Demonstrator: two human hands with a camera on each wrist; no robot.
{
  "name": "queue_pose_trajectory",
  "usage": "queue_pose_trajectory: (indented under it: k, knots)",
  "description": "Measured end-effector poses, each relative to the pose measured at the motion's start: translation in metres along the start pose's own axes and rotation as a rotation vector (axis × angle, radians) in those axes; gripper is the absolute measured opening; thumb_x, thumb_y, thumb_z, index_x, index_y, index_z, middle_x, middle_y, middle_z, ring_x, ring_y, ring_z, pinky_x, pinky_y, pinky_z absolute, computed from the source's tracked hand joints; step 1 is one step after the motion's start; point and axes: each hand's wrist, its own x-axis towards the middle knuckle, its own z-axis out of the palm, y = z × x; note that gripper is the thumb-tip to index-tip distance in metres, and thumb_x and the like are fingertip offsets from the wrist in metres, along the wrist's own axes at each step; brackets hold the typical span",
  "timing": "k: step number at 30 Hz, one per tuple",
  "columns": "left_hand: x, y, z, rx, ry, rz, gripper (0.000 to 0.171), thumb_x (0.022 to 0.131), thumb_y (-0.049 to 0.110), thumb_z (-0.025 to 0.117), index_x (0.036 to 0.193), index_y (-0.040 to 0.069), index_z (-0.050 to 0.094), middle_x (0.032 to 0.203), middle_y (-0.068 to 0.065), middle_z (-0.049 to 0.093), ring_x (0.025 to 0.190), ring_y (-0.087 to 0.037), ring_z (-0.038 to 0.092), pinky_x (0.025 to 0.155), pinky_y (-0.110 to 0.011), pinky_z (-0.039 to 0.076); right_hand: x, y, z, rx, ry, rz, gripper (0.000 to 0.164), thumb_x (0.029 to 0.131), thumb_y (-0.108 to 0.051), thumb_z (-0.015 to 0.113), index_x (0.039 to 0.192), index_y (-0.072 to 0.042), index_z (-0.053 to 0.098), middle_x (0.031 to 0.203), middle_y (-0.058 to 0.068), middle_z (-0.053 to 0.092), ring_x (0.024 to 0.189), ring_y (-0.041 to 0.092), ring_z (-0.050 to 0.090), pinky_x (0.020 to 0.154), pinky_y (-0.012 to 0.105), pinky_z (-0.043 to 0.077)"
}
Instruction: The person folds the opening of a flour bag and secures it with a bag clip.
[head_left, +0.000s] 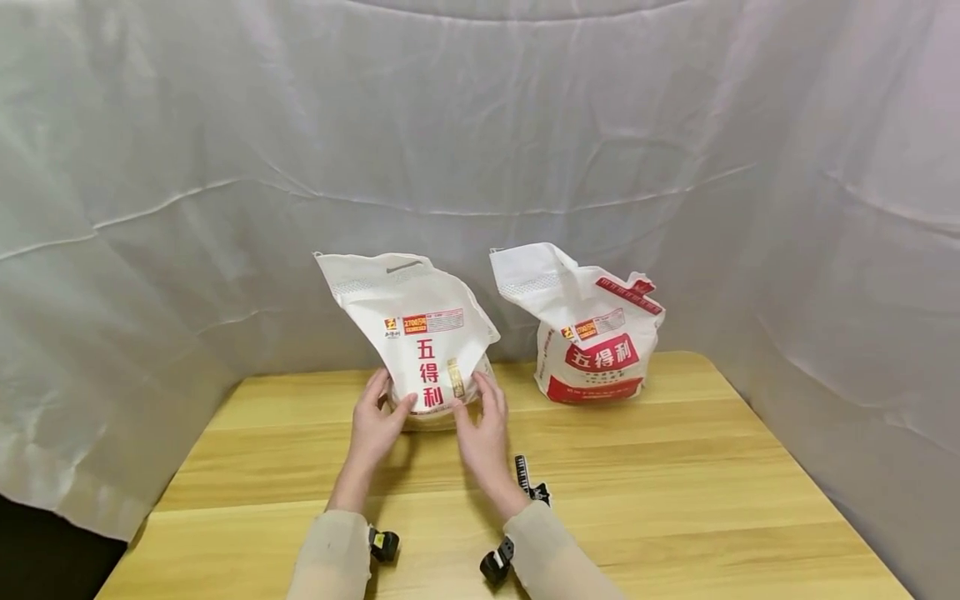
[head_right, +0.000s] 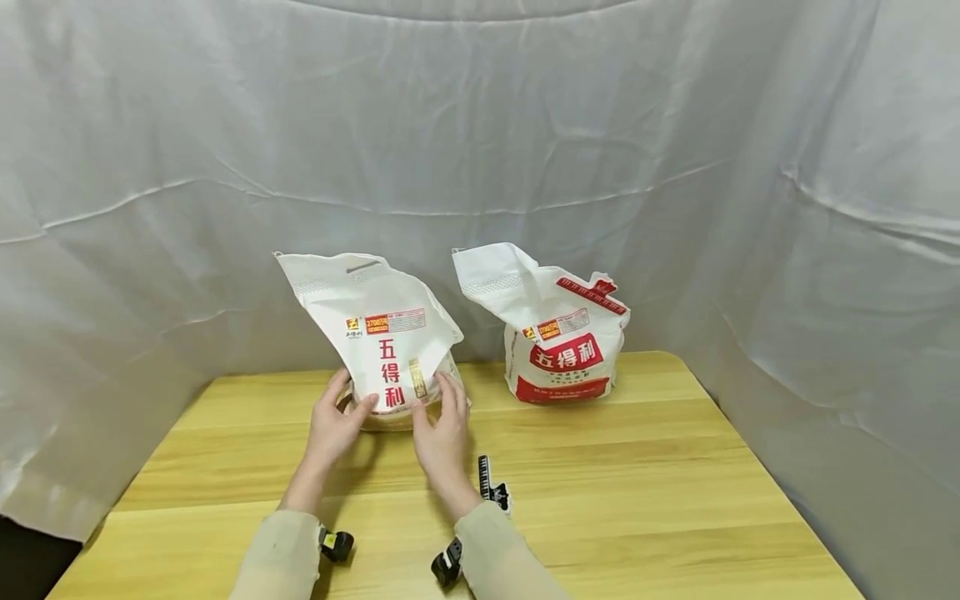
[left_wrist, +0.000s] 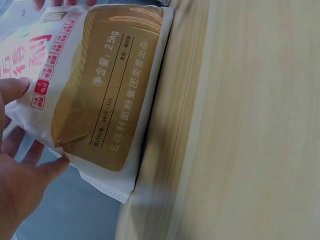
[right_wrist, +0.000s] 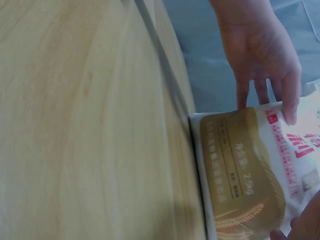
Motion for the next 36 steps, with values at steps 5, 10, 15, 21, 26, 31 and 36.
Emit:
queue_pose_trajectory:
  k: [5, 10, 15, 21, 26, 31, 36]
  knots:
    - [-0.005, 0.005, -0.005, 0.085, 0.031, 0.027, 0.082, 0.092, 0.014, 0.079, 0.16, 0.002, 0.035, 0.167, -0.021, 0.028, 0.154, -0.041, 0.026, 0.124, -0.057, 0.025, 0.001, -0.004, -0.011, 0.051, -0.011, -0.05, 0.061, 0.098, -0.011, 0.068, 0.154, -0.005, 0.046, 0.16, 0.014, 0.042, 0.142, 0.038, 0.045, 0.114, 0.06, 0.04]
    - [-0.008, 0.014, -0.011, 0.119, 0.121, 0.127, 0.089, 0.089, 0.018, 0.082, 0.163, 0.013, 0.033, 0.17, -0.009, 0.029, 0.156, -0.034, 0.024, 0.125, -0.059, 0.02, 0.006, -0.01, -0.021, 0.061, 0.014, -0.134, 0.06, 0.096, -0.005, 0.068, 0.152, -0.003, 0.048, 0.157, 0.012, 0.047, 0.139, 0.036, 0.048, 0.116, 0.058, 0.039]
    - [-0.005, 0.026, -0.019, 0.139, 0.204, 0.275, 0.097, 0.083, 0.016, 0.088, 0.163, 0.018, 0.034, 0.17, -0.003, 0.03, 0.155, -0.032, 0.026, 0.124, -0.061, 0.022, 0.011, -0.017, -0.032, 0.056, 0.023, -0.208, 0.061, 0.097, -0.006, 0.069, 0.154, -0.007, 0.048, 0.16, 0.008, 0.045, 0.144, 0.031, 0.045, 0.118, 0.056, 0.037]
    - [0.01, 0.045, -0.027, 0.151, 0.245, 0.449, 0.097, 0.079, 0.01, 0.09, 0.161, 0.008, 0.037, 0.169, -0.005, 0.032, 0.153, -0.033, 0.028, 0.124, -0.059, 0.023, 0.022, -0.029, -0.041, 0.046, 0.034, -0.297, 0.062, 0.099, -0.009, 0.069, 0.156, -0.01, 0.046, 0.161, 0.003, 0.044, 0.145, 0.025, 0.045, 0.12, 0.051, 0.036]
    - [0.023, 0.061, -0.027, 0.159, 0.24, 0.569, 0.095, 0.077, 0.007, 0.09, 0.158, 0.006, 0.041, 0.167, -0.007, 0.036, 0.151, -0.032, 0.033, 0.124, -0.054, 0.024, 0.032, -0.034, -0.044, 0.062, 0.045, -0.34, 0.06, 0.1, -0.009, 0.068, 0.156, -0.01, 0.046, 0.161, 0.004, 0.044, 0.147, 0.023, 0.043, 0.123, 0.045, 0.033]
    - [0.037, 0.079, -0.024, 0.181, 0.23, 0.702, 0.091, 0.077, 0.008, 0.088, 0.156, 0.004, 0.044, 0.165, -0.012, 0.04, 0.149, -0.037, 0.036, 0.123, -0.055, 0.026, 0.044, -0.035, -0.046, 0.071, 0.056, -0.383, 0.06, 0.099, -0.008, 0.069, 0.155, -0.01, 0.047, 0.161, 0.008, 0.044, 0.149, 0.025, 0.04, 0.124, 0.047, 0.03]
    - [0.053, 0.096, -0.021, 0.195, 0.199, 0.78, 0.089, 0.076, 0.009, 0.089, 0.154, 0.002, 0.046, 0.163, -0.014, 0.042, 0.149, -0.036, 0.037, 0.124, -0.054, 0.025, 0.058, -0.034, -0.051, 0.023, 0.067, -0.408, 0.061, 0.099, -0.008, 0.069, 0.156, -0.011, 0.047, 0.16, 0.01, 0.046, 0.148, 0.02, 0.042, 0.123, 0.044, 0.031]
